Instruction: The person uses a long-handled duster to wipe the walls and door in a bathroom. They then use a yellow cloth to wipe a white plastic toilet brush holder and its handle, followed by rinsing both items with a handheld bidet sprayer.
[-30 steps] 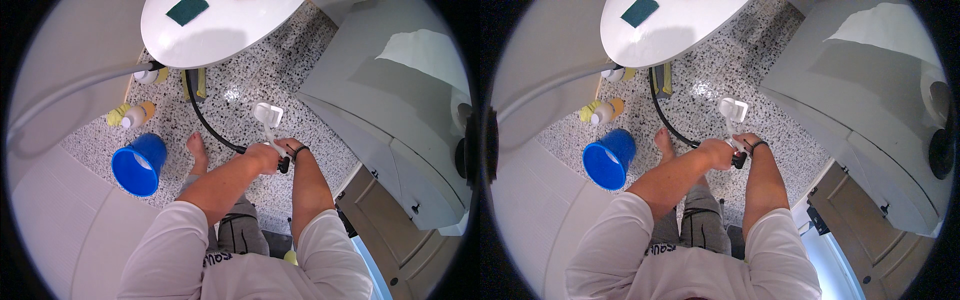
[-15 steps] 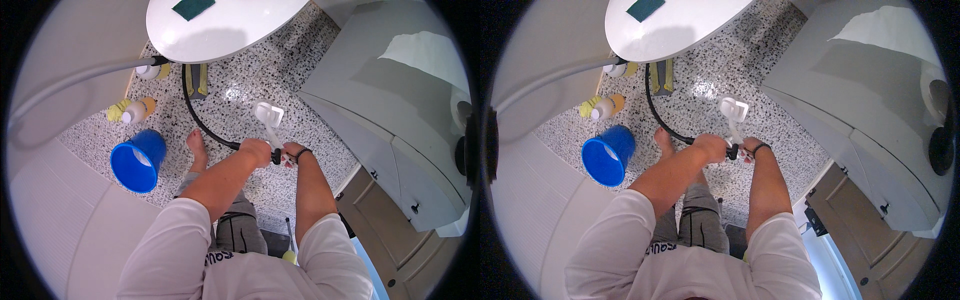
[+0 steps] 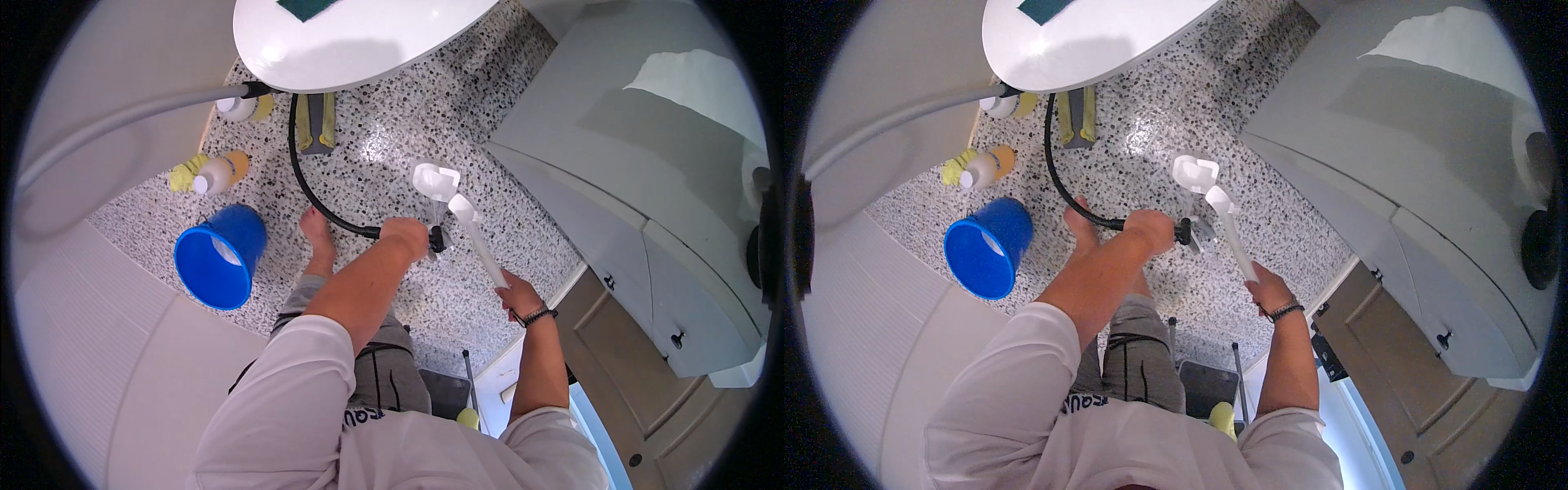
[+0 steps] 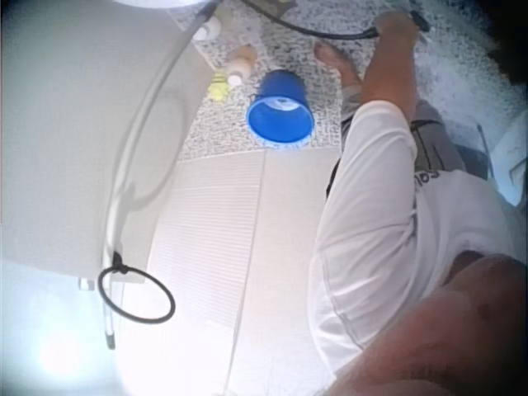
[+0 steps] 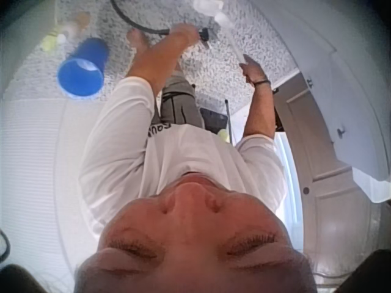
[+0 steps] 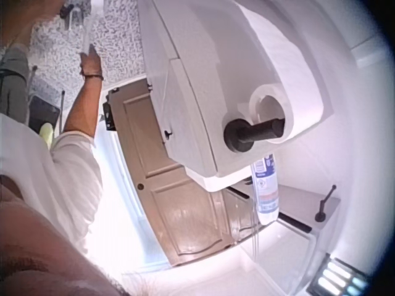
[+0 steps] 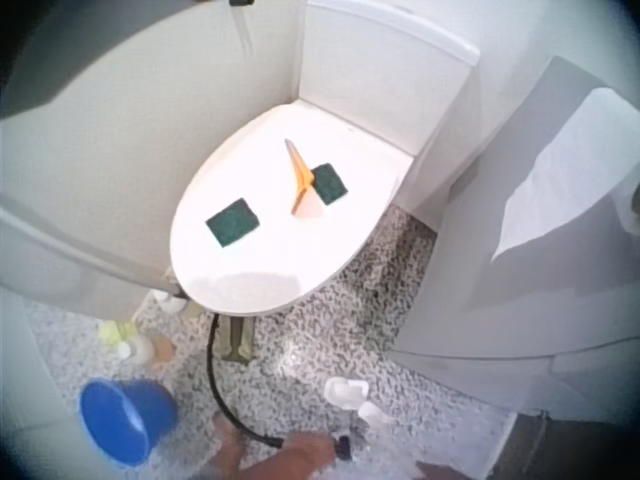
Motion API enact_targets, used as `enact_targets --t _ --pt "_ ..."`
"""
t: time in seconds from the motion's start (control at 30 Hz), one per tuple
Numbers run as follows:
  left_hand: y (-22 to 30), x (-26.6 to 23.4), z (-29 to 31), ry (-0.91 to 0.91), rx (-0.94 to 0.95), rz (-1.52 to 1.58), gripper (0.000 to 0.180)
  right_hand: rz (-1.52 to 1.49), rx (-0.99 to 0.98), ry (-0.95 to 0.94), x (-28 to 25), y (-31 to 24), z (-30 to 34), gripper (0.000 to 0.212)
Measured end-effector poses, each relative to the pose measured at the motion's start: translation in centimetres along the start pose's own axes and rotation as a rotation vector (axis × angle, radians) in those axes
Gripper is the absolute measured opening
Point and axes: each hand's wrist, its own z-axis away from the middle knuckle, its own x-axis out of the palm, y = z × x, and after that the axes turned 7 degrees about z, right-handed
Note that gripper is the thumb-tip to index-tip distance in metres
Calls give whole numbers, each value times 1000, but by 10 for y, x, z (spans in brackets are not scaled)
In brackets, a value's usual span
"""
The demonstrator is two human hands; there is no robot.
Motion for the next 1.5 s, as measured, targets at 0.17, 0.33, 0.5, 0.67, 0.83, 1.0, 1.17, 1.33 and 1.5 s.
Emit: enact_targets --t 0.17,0.33,0.5,0.67,0.83,1.0,1.17,1.33,1.5 --pt "3 7 -5 -18 92 8 27 -74 -11 20 5 16 10 49" --pt "5 10 -8 8 116 8 27 -92 38 24 15 31 3 50" --pt "1 7 -11 7 54 54 27 -100 73 31 19 38 3 49" --pt "4 6 -11 -79 110 0 28 -143 86 31 17 37 6 48" --pt "-4 7 -13 -147 58 -27 27 -87 128 -29 15 35 10 48" --pt "-2 14 -9 -67 97 -17 25 -171 140 2 28 48 11 46" --pt "3 12 -6 0 147 21 25 -298 174 72 34 35 9 46" --pt "-4 10 -8 -44 83 20 25 -325 143 109 37 33 8 44" --pt "-5 12 -4 -130 196 -54 25 -331 143 105 40 34 7 46"
